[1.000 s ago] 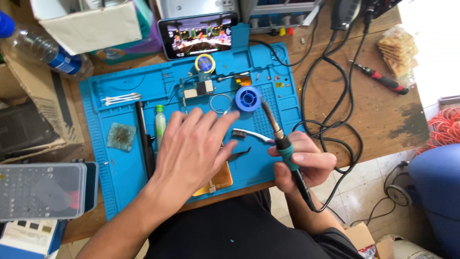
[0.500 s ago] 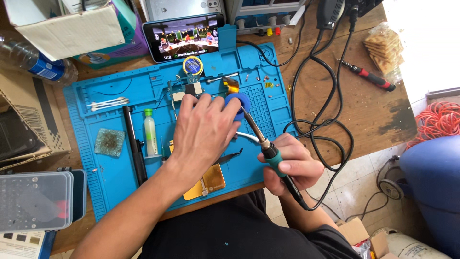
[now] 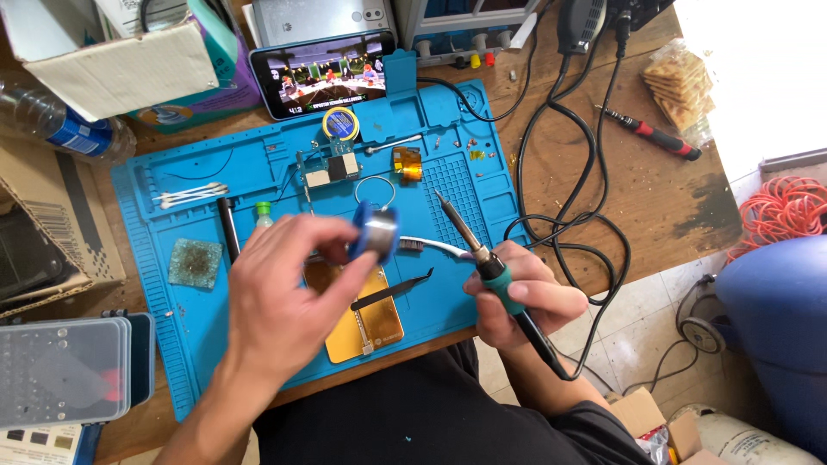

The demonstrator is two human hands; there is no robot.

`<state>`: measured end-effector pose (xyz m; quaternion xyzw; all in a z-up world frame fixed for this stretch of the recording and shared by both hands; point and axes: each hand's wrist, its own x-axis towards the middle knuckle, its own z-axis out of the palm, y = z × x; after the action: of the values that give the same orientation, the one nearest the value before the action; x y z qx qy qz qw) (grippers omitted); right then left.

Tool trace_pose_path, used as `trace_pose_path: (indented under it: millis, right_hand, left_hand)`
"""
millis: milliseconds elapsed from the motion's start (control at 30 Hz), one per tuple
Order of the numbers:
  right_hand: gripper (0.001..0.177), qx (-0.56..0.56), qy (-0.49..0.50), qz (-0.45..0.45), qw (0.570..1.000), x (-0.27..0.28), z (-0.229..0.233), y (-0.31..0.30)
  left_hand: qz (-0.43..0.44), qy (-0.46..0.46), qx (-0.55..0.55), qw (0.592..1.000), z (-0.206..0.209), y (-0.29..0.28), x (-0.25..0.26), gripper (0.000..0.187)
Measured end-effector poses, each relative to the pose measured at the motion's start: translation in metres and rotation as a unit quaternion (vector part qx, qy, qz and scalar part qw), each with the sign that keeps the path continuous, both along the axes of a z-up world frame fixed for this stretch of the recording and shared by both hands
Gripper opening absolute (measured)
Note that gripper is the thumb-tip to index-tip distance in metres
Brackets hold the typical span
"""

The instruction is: The person uses a soldering iron and solder wire to work on a small circuit board clamped in a holder. They apply solder to specific points on the board, clean the soldering iron tip with a sponge, and use tweezers to manipulate small components. The workspace includes a blue mat, a tablet displaying a video, and various tools.

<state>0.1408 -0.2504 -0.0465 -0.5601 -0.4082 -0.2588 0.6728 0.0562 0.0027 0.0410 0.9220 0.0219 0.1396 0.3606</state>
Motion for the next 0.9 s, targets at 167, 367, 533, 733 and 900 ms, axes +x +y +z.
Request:
trace_pose_path:
  millis: [167,367,533,733,900]
  right_hand:
    - [0.022,0.079,0.06,0.087,0.991,-0.018,0.024,0.016]
    - [0.027,0.154,0.239,0.19,0.94,-0.035,0.049,0.036]
    - [0.029,0.151,0.282,0.229,0.919,-0.039,0.061,0.045]
    - [0.031,0.142,0.304,0.242,0.911,-0.041,0.06,0.047]
    - [0.025,0.123,0.307,0.246,0.911,-0.04,0.055,0.037]
  left_hand:
    - [0.068,-0.002,-0.205,0.976,-0.015,0.023,-0.059,0.029]
    - [0.106,-0.149,-0.359,0.915,-0.04,0.034,-0.08,0.038]
    - [0.136,-0.157,-0.421,0.883,-0.045,0.037,-0.082,0.056]
    - [0.154,-0.204,-0.385,0.887,-0.055,0.036,-0.076,0.065]
    - [0.157,-0.235,-0.378,0.882,-0.06,0.03,-0.076,0.067]
